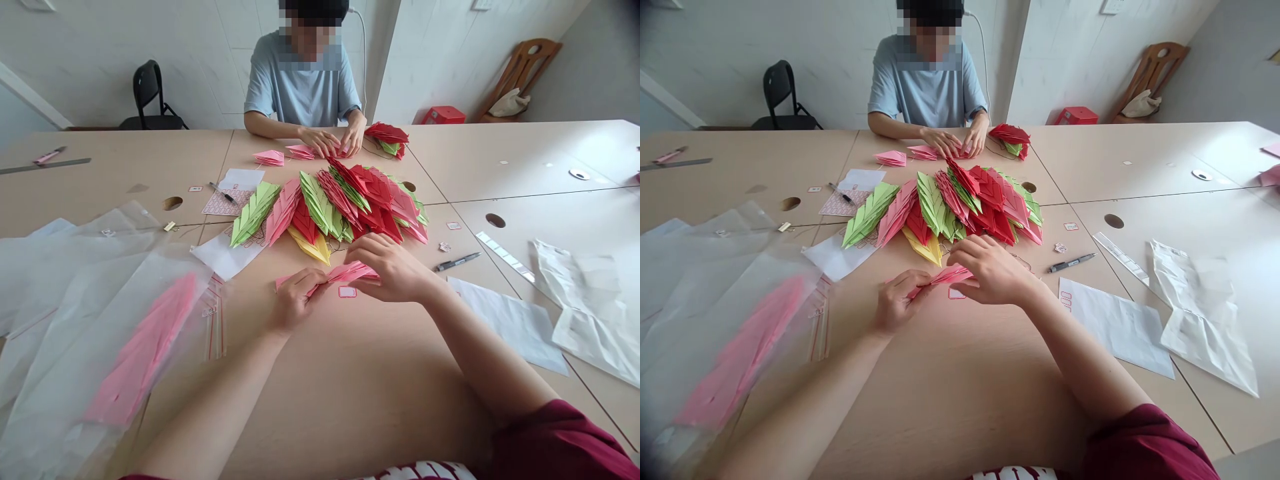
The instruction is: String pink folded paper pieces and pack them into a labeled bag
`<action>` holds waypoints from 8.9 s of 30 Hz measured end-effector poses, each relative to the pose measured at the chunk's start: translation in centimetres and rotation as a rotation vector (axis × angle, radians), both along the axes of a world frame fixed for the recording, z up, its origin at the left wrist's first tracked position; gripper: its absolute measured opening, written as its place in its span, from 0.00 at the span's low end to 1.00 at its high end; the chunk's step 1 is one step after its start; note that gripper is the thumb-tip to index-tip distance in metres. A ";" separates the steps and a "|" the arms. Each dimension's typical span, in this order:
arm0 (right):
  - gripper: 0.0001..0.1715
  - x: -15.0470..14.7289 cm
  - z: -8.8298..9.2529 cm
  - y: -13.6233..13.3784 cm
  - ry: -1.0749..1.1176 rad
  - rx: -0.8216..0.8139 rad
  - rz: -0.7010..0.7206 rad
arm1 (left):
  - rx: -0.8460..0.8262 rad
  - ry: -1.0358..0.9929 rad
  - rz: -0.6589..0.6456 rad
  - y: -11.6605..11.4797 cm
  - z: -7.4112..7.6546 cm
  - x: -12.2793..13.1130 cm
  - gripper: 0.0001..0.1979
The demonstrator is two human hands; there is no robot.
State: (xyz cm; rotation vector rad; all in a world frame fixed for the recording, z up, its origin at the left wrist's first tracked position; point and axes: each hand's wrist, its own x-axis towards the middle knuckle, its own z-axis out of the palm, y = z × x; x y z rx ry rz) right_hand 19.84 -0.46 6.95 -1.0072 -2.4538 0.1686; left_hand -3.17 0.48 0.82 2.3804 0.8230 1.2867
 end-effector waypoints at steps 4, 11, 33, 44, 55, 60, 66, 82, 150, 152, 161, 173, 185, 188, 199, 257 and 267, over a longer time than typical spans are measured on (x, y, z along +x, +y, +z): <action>0.08 -0.7 -0.8 0.1 -0.022 0.035 0.032 | 0.021 0.021 0.007 -0.1 0.1 0.1 0.04; 0.09 -1.0 -1.2 0.2 0.005 0.063 0.023 | 0.079 0.156 0.076 -0.1 0.1 -0.1 0.04; 0.10 -1.9 -2.3 0.0 0.112 0.046 0.090 | -0.064 0.034 -0.015 0.5 -0.3 -0.3 0.03; 0.09 -1.7 -2.0 0.1 0.094 0.058 0.058 | -0.090 0.050 -0.004 0.1 0.5 -0.2 0.04; 0.10 0.5 -0.8 0.6 0.138 -0.019 0.007 | -0.054 -0.042 0.068 0.5 0.0 -0.5 0.03; 0.08 -0.2 -1.0 0.5 0.063 0.025 0.001 | -0.002 -0.012 0.066 0.5 -0.1 -0.4 0.04; 0.06 -0.4 -1.2 0.5 0.113 0.086 -0.018 | -0.005 0.010 0.134 0.4 -0.5 -0.2 0.03; 0.09 -3.3 -2.4 -0.7 -0.056 0.203 0.044 | 0.073 0.186 0.114 -0.3 -0.3 0.1 0.12; 0.08 -0.9 -1.2 0.1 -0.036 0.017 0.173 | 0.024 0.132 -0.103 -0.4 -0.2 -0.2 0.07; 0.09 -0.3 -1.2 0.4 -0.051 0.024 0.134 | 0.059 0.113 -0.081 -0.3 -0.1 -0.2 0.06; 0.08 0.9 -0.2 0.5 -0.001 -0.021 0.052 | 0.073 0.045 0.017 -0.3 0.0 -0.2 0.04; 0.07 -0.5 -1.0 0.2 0.058 0.009 0.023 | 0.014 0.017 0.015 -0.3 -0.1 -0.1 0.05; 0.06 -0.6 -1.1 0.1 0.081 0.017 0.067 | -0.007 0.069 -0.047 -0.5 0.0 0.1 0.05; 0.06 -0.1 -0.8 0.4 0.096 0.017 0.057 | -0.061 0.068 -0.017 -0.6 0.1 0.0 0.05; 0.05 2.7 1.4 0.5 0.156 0.030 -0.052 | 0.007 -0.041 0.085 -0.1 -0.1 0.1 0.01; 0.07 -1.1 1.2 -1.5 0.002 0.125 0.009 | 0.127 0.069 0.173 -1.3 2.2 1.6 0.03; 0.06 0.3 1.6 -1.1 -0.012 0.130 -0.012 | 0.058 0.012 0.159 -0.6 1.9 1.1 0.05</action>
